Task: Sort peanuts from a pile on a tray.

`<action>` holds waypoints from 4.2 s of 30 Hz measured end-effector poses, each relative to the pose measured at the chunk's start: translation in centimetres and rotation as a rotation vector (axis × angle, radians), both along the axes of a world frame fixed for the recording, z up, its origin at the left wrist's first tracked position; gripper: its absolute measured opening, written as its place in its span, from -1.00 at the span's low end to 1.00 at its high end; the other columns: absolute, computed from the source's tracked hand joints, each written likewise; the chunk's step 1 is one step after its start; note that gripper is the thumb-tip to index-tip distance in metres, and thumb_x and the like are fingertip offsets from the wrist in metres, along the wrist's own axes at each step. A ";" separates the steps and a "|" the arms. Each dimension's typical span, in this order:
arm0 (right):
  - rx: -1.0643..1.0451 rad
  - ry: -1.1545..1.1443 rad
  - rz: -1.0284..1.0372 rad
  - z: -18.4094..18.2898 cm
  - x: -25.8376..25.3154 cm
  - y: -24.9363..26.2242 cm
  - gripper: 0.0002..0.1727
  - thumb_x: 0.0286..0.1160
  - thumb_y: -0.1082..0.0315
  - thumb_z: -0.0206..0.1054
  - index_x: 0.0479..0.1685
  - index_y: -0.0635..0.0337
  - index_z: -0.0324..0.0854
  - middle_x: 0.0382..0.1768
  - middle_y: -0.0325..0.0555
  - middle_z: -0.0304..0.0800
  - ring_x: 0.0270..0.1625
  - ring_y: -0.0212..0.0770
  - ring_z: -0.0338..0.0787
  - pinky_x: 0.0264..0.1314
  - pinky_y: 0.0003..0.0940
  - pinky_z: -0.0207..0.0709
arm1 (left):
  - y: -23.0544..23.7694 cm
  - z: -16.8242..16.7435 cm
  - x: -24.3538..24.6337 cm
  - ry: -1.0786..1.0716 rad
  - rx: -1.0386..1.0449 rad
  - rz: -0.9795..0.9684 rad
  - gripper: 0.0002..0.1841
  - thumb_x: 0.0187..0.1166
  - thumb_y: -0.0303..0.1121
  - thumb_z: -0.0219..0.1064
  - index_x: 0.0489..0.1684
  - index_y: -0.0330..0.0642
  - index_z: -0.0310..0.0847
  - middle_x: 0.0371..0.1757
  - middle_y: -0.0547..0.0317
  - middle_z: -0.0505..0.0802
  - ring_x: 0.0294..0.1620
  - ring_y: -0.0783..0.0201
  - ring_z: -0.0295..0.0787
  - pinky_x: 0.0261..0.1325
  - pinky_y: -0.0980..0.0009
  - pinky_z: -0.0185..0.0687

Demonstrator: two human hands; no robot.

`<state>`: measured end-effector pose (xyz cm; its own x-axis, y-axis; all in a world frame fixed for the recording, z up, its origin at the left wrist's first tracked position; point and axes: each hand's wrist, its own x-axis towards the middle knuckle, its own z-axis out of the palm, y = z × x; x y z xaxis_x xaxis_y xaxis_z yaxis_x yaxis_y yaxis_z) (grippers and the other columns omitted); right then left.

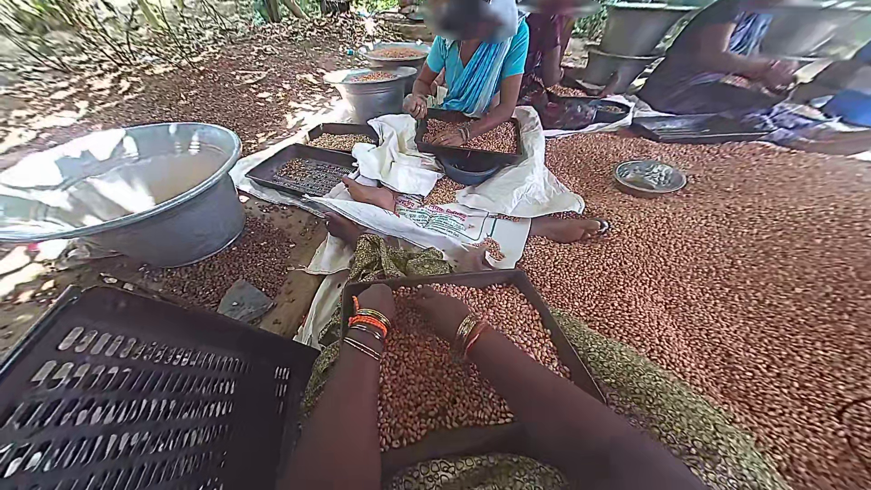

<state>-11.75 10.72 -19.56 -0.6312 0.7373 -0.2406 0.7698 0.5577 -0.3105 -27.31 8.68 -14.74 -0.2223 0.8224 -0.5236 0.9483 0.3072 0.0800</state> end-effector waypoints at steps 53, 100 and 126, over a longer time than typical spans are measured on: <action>-0.154 -0.132 -0.247 2.9 6.6 -2.0 -0.46 0.68 0.37 0.23 0.66 0.14 0.41 0.26 0.30 0.76 0.31 0.29 0.78 0.36 0.29 0.59 | 1.6 -3.2 -0.8 -0.212 0.119 -0.391 -0.60 0.55 -0.38 0.39 0.37 -0.17 0.64 0.37 -0.15 0.77 0.46 -0.18 0.67 0.43 -0.30 0.51; -0.275 0.334 0.150 5.7 3.7 -3.2 -0.71 0.59 0.37 0.41 0.07 0.46 0.76 -0.11 0.15 0.87 -0.07 -0.10 0.84 0.20 -0.13 0.67 | 1.9 -2.9 -1.8 -0.275 0.161 -0.366 -0.71 0.72 -0.30 0.24 0.10 -0.33 0.75 0.22 -0.24 0.81 0.33 -0.19 0.73 0.39 -0.25 0.53; -0.225 0.261 -0.206 3.1 12.8 -5.0 -0.66 0.77 0.36 0.18 0.31 0.34 0.71 0.10 0.21 0.87 0.13 0.04 0.86 0.39 -0.03 0.60 | -0.9 -2.8 4.0 -0.695 0.336 -0.614 -0.74 0.63 -0.36 0.28 0.04 -0.41 0.69 -0.11 -0.16 0.79 -0.08 0.00 0.74 0.12 0.03 0.63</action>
